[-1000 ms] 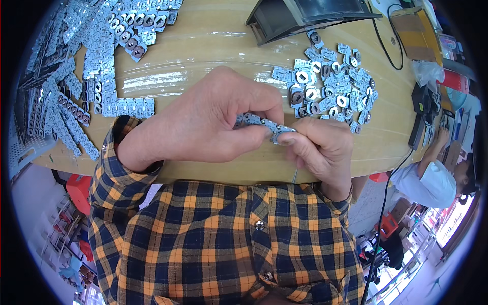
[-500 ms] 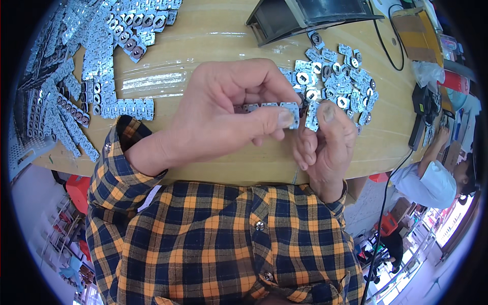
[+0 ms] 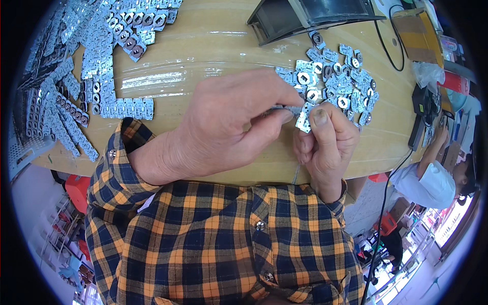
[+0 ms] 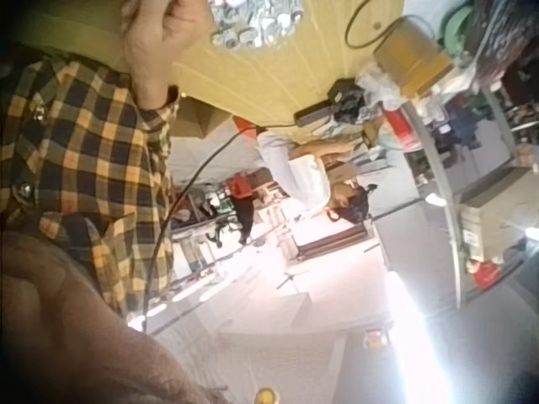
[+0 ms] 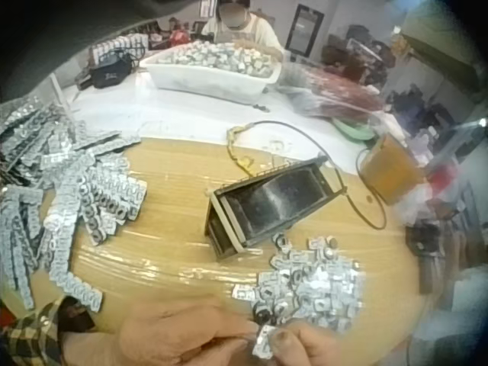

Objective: Assembling small metal components at a factory workbench.

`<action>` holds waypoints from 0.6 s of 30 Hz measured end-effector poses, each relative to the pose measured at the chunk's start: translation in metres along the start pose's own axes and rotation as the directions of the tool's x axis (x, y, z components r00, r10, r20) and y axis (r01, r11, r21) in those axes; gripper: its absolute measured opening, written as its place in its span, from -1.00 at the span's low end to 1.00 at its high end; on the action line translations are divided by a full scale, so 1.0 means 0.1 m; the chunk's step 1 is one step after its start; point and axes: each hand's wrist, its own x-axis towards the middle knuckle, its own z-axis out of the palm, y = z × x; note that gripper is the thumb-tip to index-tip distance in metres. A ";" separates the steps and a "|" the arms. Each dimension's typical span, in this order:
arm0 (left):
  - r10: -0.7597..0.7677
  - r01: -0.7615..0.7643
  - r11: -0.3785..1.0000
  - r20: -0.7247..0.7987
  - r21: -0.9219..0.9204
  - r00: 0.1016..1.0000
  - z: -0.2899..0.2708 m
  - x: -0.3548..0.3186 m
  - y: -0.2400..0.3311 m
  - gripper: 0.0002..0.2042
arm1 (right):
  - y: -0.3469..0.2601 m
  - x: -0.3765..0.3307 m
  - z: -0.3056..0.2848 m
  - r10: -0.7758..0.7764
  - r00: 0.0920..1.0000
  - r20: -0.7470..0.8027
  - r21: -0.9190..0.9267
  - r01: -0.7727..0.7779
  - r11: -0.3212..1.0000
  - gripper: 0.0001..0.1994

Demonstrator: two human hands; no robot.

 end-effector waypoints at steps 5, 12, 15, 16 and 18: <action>-0.076 0.075 0.997 -0.034 -0.034 0.997 -0.01 -0.02 0.01 -0.82 | 0.00 0.01 0.02 0.006 1.000 -0.002 0.030 -0.006 1.000 -0.70; -0.057 0.057 0.998 -0.058 -0.001 0.997 -0.01 -0.02 -0.02 -0.83 | -0.06 0.08 0.05 0.113 0.992 0.049 0.252 -0.122 0.960 -0.68; -0.087 0.087 0.996 -0.050 0.002 0.995 -0.02 -0.02 -0.01 -0.83 | -0.11 0.12 0.06 0.174 0.983 0.061 0.299 -0.185 0.936 -0.67; -0.086 0.086 0.996 -0.050 0.003 0.995 -0.02 -0.02 -0.01 -0.83 | -0.12 0.12 0.06 0.190 0.980 0.065 0.292 -0.201 0.935 -0.67; -0.074 0.074 0.997 -0.051 0.003 0.996 -0.01 -0.01 -0.02 -0.83 | -0.11 0.12 0.06 0.187 0.980 0.071 0.278 -0.199 0.940 -0.67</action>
